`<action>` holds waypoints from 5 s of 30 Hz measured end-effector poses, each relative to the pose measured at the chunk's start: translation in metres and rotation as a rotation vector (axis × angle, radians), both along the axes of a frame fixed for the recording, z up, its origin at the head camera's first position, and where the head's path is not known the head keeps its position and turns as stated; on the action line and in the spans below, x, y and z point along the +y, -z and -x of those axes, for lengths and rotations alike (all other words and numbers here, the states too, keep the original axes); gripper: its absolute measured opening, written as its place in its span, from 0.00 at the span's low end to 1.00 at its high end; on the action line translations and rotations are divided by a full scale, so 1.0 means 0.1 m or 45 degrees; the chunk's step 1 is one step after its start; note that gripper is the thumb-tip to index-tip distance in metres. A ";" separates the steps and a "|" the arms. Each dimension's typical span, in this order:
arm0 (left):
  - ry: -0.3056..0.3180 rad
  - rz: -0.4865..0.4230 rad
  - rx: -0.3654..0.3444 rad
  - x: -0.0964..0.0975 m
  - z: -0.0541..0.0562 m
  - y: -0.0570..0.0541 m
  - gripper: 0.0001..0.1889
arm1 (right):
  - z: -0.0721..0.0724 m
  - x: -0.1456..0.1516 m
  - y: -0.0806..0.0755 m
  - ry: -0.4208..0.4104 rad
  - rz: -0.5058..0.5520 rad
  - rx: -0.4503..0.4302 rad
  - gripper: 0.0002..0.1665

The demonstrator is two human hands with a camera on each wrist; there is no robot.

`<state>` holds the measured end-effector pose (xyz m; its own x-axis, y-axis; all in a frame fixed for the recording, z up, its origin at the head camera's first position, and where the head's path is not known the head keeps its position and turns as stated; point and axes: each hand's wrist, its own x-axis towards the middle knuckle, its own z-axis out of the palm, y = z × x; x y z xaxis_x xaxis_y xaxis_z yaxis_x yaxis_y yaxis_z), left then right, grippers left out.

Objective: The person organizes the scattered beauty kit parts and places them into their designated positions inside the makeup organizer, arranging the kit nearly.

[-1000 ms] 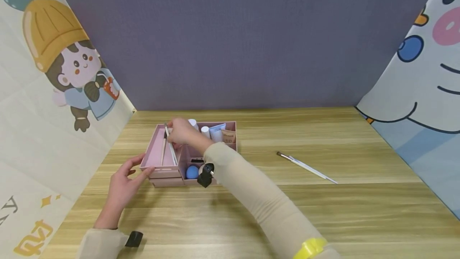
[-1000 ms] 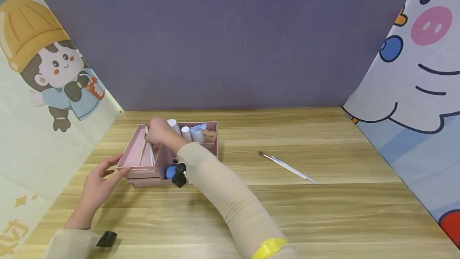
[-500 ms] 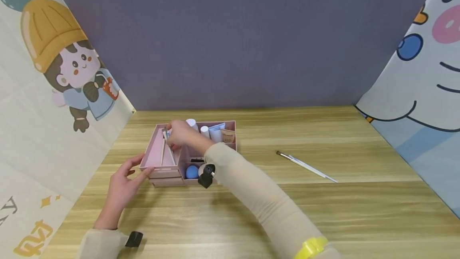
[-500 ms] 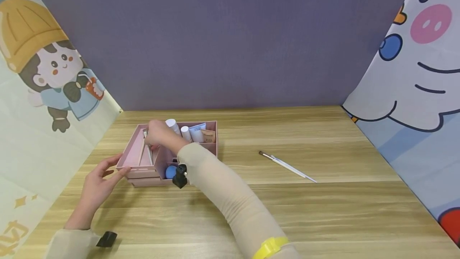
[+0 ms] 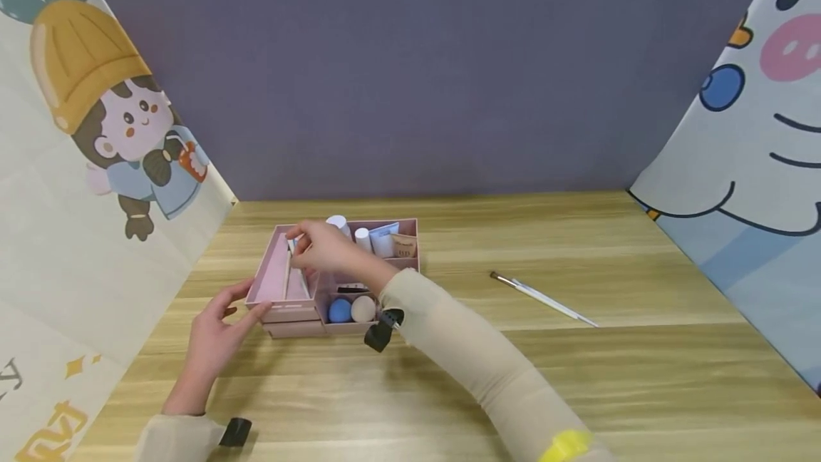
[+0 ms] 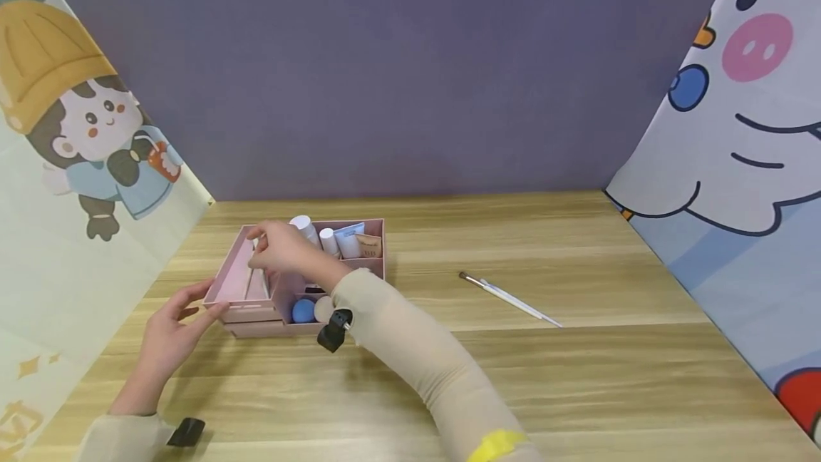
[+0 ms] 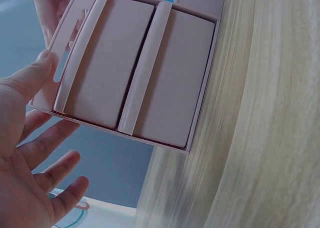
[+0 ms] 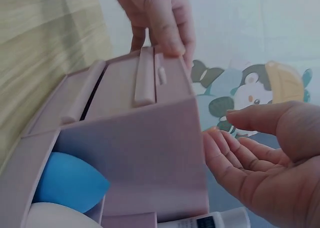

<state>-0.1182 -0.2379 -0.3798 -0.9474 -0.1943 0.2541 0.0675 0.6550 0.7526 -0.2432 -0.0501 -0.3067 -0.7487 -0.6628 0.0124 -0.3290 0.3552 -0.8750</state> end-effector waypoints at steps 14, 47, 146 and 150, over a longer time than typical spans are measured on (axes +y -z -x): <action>0.009 -0.007 -0.015 0.00 0.01 -0.04 0.29 | -0.13 0.40 -0.13 -0.066 0.093 0.067 0.28; 0.014 -0.014 -0.018 0.01 0.00 -0.03 0.28 | 0.05 1.66 -0.12 0.034 -0.008 0.184 0.26; 0.009 -0.013 0.007 0.03 0.00 -0.04 0.27 | 0.09 3.26 0.70 0.148 -0.772 0.164 0.26; 0.013 -0.018 0.001 0.03 -0.01 -0.04 0.28 | 0.09 3.27 0.70 0.144 -0.752 0.141 0.26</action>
<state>-0.1168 -0.2351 -0.3760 -0.9492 -0.1881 0.2522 0.0748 0.6435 0.7617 -0.2522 0.2769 -0.3771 -0.8301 -0.4977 -0.2513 -0.3384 0.8080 -0.4824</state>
